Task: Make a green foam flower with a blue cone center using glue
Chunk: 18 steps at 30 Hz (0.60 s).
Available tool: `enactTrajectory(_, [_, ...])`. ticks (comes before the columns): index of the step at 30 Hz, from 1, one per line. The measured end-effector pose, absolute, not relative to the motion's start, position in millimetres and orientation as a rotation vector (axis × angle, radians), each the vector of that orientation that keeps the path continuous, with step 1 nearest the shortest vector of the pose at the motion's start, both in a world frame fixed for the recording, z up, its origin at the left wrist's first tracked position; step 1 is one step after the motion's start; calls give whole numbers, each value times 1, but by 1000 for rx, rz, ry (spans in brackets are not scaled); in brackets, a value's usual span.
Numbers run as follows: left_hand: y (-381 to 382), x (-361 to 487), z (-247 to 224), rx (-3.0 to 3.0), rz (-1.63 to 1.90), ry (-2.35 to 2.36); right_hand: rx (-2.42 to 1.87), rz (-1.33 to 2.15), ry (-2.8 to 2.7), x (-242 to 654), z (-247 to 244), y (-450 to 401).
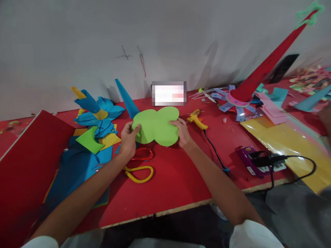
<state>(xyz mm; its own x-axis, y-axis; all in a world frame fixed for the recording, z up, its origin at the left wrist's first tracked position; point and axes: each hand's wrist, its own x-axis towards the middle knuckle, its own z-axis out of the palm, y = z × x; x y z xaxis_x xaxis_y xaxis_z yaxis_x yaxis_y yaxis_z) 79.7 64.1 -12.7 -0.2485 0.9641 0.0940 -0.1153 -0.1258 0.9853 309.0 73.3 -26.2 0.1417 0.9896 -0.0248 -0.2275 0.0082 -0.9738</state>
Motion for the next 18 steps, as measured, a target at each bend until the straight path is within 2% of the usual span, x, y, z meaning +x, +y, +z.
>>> enactTrajectory(5, [65,80,-14,993,1552,1271,-1072,1294,-761,308,-20,75])
enactTrajectory(12, [64,83,-12,921,1524,1254,-994,1211,-1037,304,-3,71])
enactTrajectory(18, [64,79,-13,994,1538,1347,-980,1223,-1038,302,-7,73])
